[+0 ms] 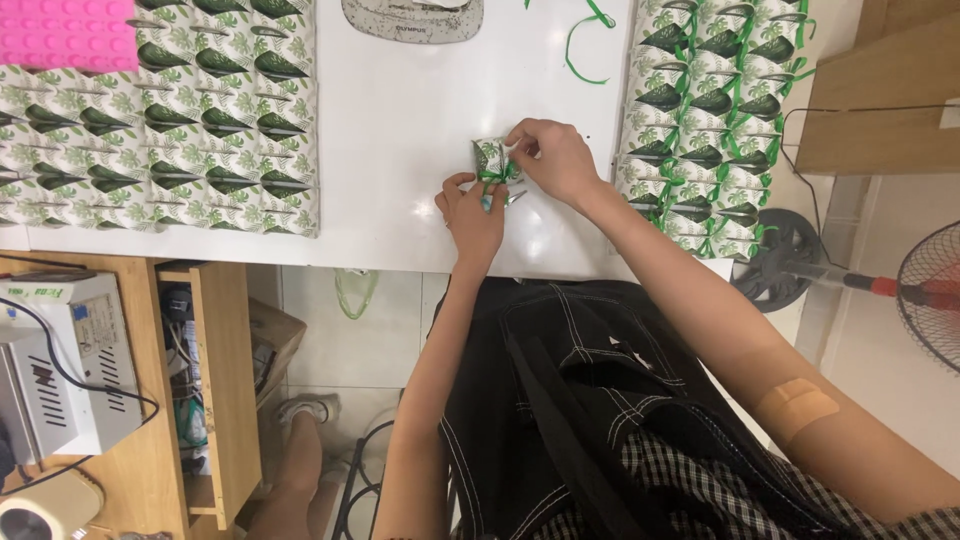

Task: Wrapping small boxes with green ribbon and tying bows.

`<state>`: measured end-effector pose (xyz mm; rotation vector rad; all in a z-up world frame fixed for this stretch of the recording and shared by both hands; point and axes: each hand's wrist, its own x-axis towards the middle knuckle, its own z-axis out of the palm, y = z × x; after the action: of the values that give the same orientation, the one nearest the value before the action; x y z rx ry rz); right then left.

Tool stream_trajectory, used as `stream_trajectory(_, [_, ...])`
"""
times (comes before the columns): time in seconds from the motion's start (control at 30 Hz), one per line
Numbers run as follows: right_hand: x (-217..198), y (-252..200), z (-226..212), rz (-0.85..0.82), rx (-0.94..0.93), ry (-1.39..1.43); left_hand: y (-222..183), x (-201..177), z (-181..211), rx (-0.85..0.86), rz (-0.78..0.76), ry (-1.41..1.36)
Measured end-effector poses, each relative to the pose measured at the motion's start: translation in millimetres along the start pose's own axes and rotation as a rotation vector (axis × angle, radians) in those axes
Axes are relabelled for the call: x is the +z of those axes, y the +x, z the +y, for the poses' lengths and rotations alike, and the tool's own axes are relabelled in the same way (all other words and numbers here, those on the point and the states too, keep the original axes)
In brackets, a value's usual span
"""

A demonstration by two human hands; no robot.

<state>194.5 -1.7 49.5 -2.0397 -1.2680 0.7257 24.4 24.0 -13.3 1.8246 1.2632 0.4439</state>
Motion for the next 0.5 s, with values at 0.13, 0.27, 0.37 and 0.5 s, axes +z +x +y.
stream_trajectory(0.13, [-10.7,15.5,-9.3,0.018,-0.064,-0.073,-1.1,2.5,-0.1,-0.005,0.005,0.005])
stream_trajectory(0.27, [-12.3,34.1,-24.5,-0.161,-0.318,-0.325,-2.6,7.6,-2.8,0.01,0.039,-0.001])
stream_trajectory(0.37, [-0.8,51.1,-12.2,-0.406,-0.399,-0.489,-3.2,14.2,-8.5,0.011,0.066,-0.02])
stream_trajectory(0.5, [-1.7,60.4,-16.3,-0.561,-0.345,-0.446,-3.6,18.5,-9.5,0.034,0.079,0.004])
